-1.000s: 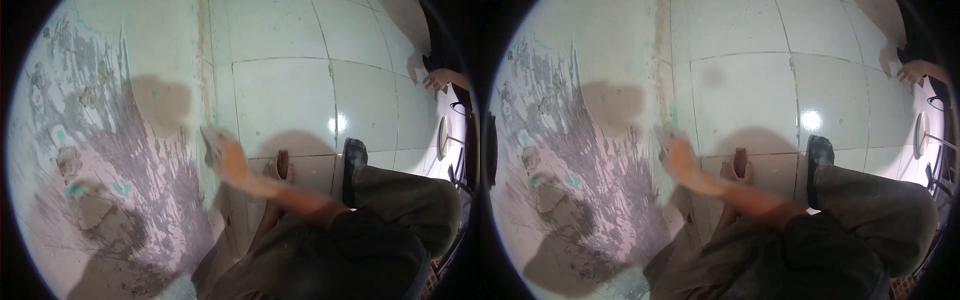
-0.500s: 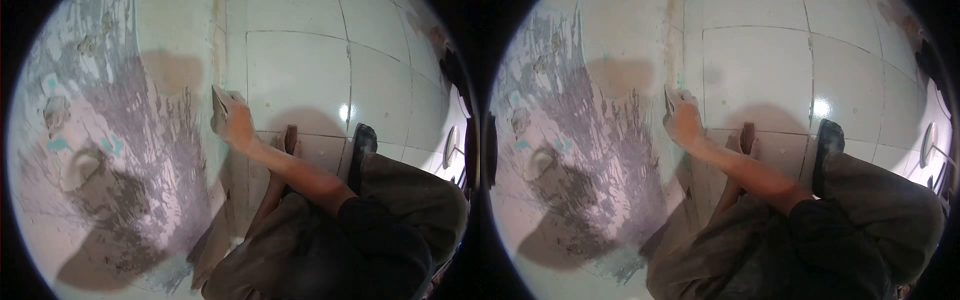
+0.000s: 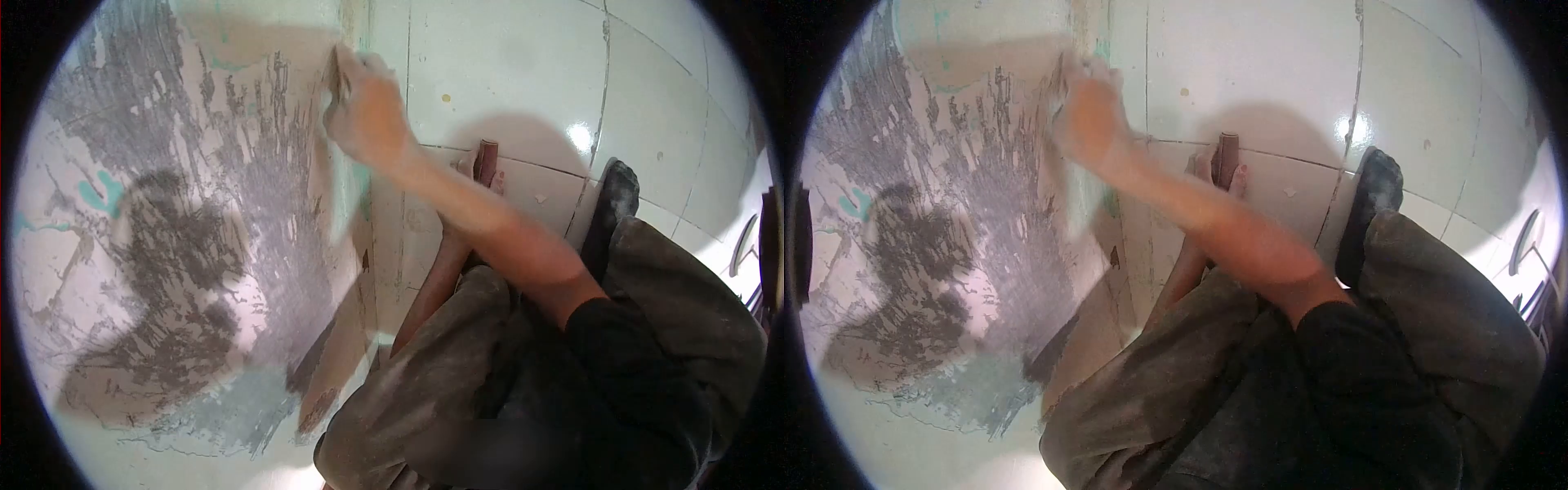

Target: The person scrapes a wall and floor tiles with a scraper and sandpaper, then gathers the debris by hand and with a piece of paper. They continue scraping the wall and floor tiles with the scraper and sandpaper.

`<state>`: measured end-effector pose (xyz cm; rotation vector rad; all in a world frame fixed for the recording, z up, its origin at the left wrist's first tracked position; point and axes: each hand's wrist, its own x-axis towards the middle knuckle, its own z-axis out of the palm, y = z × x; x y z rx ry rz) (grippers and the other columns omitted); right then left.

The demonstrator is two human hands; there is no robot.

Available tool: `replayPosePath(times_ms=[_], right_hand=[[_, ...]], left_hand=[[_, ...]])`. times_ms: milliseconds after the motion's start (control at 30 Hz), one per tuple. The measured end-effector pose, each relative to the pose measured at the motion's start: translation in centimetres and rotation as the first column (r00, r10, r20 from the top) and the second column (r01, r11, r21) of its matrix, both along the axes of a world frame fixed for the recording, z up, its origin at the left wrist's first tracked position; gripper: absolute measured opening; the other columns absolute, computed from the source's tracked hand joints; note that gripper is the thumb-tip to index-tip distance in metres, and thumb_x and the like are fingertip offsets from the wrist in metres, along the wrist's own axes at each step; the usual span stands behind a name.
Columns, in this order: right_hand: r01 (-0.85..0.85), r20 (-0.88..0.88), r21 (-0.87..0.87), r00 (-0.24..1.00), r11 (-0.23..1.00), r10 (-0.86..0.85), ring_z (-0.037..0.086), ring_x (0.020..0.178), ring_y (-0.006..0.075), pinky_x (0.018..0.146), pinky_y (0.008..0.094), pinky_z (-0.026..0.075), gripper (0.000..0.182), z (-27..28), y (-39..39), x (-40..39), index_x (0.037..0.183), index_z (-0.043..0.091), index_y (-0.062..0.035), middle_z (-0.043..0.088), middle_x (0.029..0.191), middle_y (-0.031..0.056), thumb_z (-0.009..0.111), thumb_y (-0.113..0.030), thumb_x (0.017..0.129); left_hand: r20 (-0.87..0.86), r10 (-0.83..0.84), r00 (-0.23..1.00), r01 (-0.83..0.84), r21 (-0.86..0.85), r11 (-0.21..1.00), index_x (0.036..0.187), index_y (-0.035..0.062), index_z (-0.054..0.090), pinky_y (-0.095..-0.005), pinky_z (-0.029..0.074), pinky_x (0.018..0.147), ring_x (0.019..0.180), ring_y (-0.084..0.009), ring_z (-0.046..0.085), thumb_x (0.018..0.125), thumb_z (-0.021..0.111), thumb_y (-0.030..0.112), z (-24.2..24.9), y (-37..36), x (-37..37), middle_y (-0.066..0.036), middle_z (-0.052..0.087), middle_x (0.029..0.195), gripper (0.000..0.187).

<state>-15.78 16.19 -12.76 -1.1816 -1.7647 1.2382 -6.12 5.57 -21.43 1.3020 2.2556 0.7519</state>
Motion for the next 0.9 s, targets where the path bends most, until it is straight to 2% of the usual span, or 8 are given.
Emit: replayPosePath(times_ms=[33, 133, 233, 333, 367, 467, 767, 900], right_hand=[[-0.039, -0.052, -0.073, 0.998, 0.997, 0.036, 0.048, 0.105, 0.0412, 0.092, 0.0454, 0.038, 0.063, -0.6, 1.9, 0.2, 0.131, 0.041, 0.0027, 0.050, 0.112, 0.0260, 0.051, 0.009, 0.069], [-0.069, -0.201, -0.059, 0.978, 0.996, 0.055, 0.048, 0.108, 0.0394, 0.097, 0.0465, 0.034, 0.057, -0.5, -0.9, 1.8, 0.124, 0.048, 0.0039, 0.053, 0.115, 0.0235, 0.055, 0.004, 0.067], [-0.047, -0.165, 0.064, 0.985, 0.997, 0.056, 0.049, 0.107, 0.0394, 0.098, 0.0444, 0.035, 0.059, 1.8, -3.6, 3.0, 0.125, 0.049, 0.0021, 0.052, 0.120, 0.0219, 0.053, 0.007, 0.066], [0.000, -0.224, -0.129, 0.974, 0.992, -0.029, 0.048, 0.107, 0.0390, 0.099, 0.0444, 0.034, 0.062, 0.9, -1.3, 1.9, 0.124, 0.051, 0.0010, 0.051, 0.123, 0.0209, 0.050, 0.011, 0.063], [-0.027, -0.230, -0.121, 0.973, 0.992, -0.001, 0.049, 0.107, 0.0383, 0.099, 0.0440, 0.034, 0.063, 0.4, 0.3, 1.8, 0.123, 0.051, 0.0008, 0.051, 0.123, 0.0200, 0.050, 0.012, 0.061], [-0.040, -0.210, -0.011, 0.977, 0.999, 0.037, 0.049, 0.106, 0.0369, 0.098, 0.0420, 0.035, 0.064, 0.0, -0.8, 2.5, 0.123, 0.051, 0.0005, 0.053, 0.122, 0.0180, 0.049, 0.012, 0.060], [-0.181, -0.216, -0.247, 0.968, 0.952, 0.128, 0.047, 0.115, 0.0367, 0.101, 0.0395, 0.036, 0.068, -0.3, 2.6, 2.1, 0.128, 0.048, -0.0059, 0.051, 0.127, 0.0174, 0.047, 0.013, 0.063], [-0.060, -0.293, 0.037, 0.954, 0.998, 0.068, 0.048, 0.112, 0.0371, 0.098, 0.0386, 0.038, 0.059, 1.5, -2.6, 2.9, 0.125, 0.051, -0.0038, 0.054, 0.123, 0.0189, 0.046, 0.009, 0.067]], left_hand=[[0.085, 0.022, 0.996, -0.020, -0.022, 1.000, 0.120, 0.0034, 0.049, -0.0431, 0.047, 0.077, 0.090, -0.0338, 0.058, 0.078, 0.069, 0.032, 0.0, -0.3, 0.1, -0.017, 0.057, 0.101, 0.055], [-0.298, -0.216, 0.930, 0.232, 0.018, 0.973, 0.119, 0.0020, 0.050, -0.0436, 0.047, 0.078, 0.093, -0.0345, 0.057, 0.077, 0.069, 0.033, -0.6, 0.0, -0.2, -0.018, 0.057, 0.104, 0.056], [0.074, -0.005, 0.997, 0.010, -0.069, 0.998, 0.118, 0.0036, 0.050, -0.0447, 0.046, 0.078, 0.091, -0.0367, 0.056, 0.079, 0.067, 0.034, -0.3, 0.3, -0.2, -0.018, 0.055, 0.104, 0.053], [-0.036, 0.052, 0.998, -0.053, -0.035, 0.998, 0.114, 0.0055, 0.053, -0.0507, 0.046, 0.071, 0.083, -0.0408, 0.056, 0.077, 0.064, 0.038, -0.8, 0.0, 0.4, -0.017, 0.058, 0.097, 0.050], [0.016, 0.010, 1.000, -0.013, 0.193, 0.981, 0.116, 0.0057, 0.052, -0.0506, 0.046, 0.073, 0.086, -0.0425, 0.056, 0.080, 0.062, 0.036, 1.0, 1.2, 0.5, -0.019, 0.057, 0.098, 0.048], [-0.068, -0.008, 0.998, 0.001, -0.108, 0.994, 0.119, 0.0031, 0.047, -0.0461, 0.047, 0.076, 0.092, -0.0373, 0.057, 0.080, 0.066, 0.037, 1.1, 0.4, 0.3, -0.019, 0.056, 0.106, 0.055], [-0.144, -0.018, 0.989, 0.023, 0.036, 0.999, 0.121, 0.0154, 0.051, -0.0442, 0.047, 0.073, 0.095, -0.0300, 0.057, 0.079, 0.064, 0.044, -0.4, 0.1, 0.4, -0.015, 0.060, 0.107, 0.053], [0.088, -0.002, 0.996, 0.011, -0.108, 0.994, 0.121, 0.0011, 0.046, -0.0474, 0.043, 0.078, 0.096, -0.0347, 0.054, 0.081, 0.063, 0.040, -0.2, 0.1, -0.1, -0.019, 0.055, 0.103, 0.058]])
